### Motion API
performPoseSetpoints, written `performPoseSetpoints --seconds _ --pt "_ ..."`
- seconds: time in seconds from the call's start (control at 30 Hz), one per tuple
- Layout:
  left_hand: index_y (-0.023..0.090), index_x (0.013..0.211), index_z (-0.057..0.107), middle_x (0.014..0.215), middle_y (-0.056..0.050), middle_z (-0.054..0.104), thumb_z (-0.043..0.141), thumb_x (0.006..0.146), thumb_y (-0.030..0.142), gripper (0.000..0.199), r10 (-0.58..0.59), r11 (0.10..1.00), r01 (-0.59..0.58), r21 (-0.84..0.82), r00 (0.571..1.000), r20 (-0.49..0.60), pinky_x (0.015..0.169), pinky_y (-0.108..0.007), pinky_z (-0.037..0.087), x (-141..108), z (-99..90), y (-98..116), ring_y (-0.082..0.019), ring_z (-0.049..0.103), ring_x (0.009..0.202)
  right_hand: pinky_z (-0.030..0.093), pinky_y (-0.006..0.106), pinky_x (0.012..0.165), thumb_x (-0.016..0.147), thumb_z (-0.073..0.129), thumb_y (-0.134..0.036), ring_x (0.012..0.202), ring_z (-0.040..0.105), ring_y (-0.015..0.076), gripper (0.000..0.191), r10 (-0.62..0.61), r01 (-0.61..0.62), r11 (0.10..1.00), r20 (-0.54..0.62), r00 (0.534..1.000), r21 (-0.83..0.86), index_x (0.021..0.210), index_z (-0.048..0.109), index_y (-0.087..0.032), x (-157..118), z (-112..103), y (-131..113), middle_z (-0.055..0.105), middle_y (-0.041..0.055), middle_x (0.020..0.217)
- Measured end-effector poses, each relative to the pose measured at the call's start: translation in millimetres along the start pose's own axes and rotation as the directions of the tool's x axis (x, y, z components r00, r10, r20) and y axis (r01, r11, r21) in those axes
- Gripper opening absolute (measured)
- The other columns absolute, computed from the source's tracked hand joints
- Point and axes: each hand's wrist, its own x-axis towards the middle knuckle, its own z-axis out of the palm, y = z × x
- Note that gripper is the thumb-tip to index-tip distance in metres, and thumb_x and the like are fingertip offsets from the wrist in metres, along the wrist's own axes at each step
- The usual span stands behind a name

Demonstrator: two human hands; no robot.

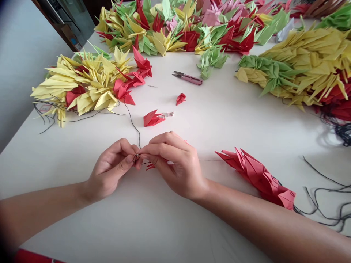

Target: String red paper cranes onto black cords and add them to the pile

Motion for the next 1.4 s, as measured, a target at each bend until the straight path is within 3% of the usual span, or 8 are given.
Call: performPoseSetpoints --seconds 0.7,1.4 --pt "0.018 0.084 0.057 0.076 0.001 0.062 0.052 0.095 0.019 0.013 -0.020 0.999 0.021 -0.043 1.000 0.015 0.079 -0.021 0.047 -0.7 0.3 0.3 -0.008 0.057 0.080 0.055 0.026 0.060 0.087 0.059 -0.006 0.070 0.061 0.0106 0.016 -0.022 0.022 1.000 0.008 1.000 -0.018 0.089 0.068 -0.019 0.6 0.5 0.8 0.063 0.0030 0.078" --pt "0.018 0.080 0.056 0.071 -0.002 0.061 0.058 0.092 0.026 0.015 -0.017 0.999 0.019 0.032 0.999 -0.034 0.073 -0.028 0.049 0.9 1.9 1.8 -0.013 0.057 0.072 0.054 0.027 0.060 0.082 0.065 -0.006 0.069 0.061 0.0114 0.017 -0.018 0.018 1.000 -0.010 1.000 -0.006 0.089 0.069 -0.020 0.8 0.2 0.3 0.062 0.0018 0.076"
